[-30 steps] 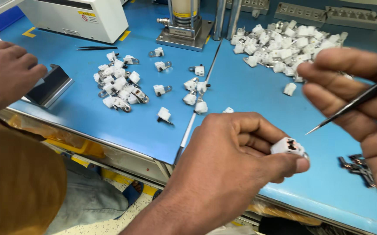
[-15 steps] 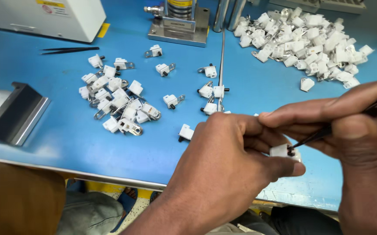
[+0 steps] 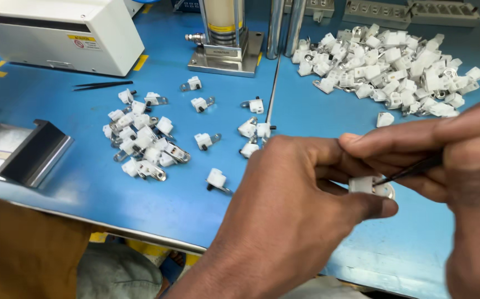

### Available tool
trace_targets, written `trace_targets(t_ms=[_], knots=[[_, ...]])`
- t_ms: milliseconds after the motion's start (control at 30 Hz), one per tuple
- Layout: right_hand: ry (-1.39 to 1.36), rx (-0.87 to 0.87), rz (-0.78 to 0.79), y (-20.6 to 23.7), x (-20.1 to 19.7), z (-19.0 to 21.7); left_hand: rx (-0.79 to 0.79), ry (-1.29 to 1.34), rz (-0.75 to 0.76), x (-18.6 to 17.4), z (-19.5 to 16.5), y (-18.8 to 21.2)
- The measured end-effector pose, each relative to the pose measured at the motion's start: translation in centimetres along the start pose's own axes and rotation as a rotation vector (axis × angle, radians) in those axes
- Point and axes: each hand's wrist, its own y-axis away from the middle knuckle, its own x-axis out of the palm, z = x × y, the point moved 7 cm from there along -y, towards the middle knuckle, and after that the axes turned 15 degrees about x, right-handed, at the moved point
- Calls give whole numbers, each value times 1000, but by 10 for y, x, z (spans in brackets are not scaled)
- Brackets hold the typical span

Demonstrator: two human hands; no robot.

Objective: The person picks up white plastic switch housings one at a time from the workbench and uses tweezers to insert copper contact terminals into each housing, placing the assembled units in a pile on the bench while a coworker works alongside.

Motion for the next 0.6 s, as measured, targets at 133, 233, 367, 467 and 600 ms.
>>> trace_targets(t_ms=[133,233,367,467,600], knots=[[-146,-45,94,8,-5,-8,116,-3,-126,18,-7,4],[-426,112,95,-6,-12,-10,-222,20,-76,28,20,15],[-186,445,23,-38,-8,-71,-552,-262,-108,7,48,36],[507,468,282,-49,34,-110,-611,-446,-150,-22,62,35],[477,334,309,-57,92,-85,-473,-672,-174,-72,71,19]])
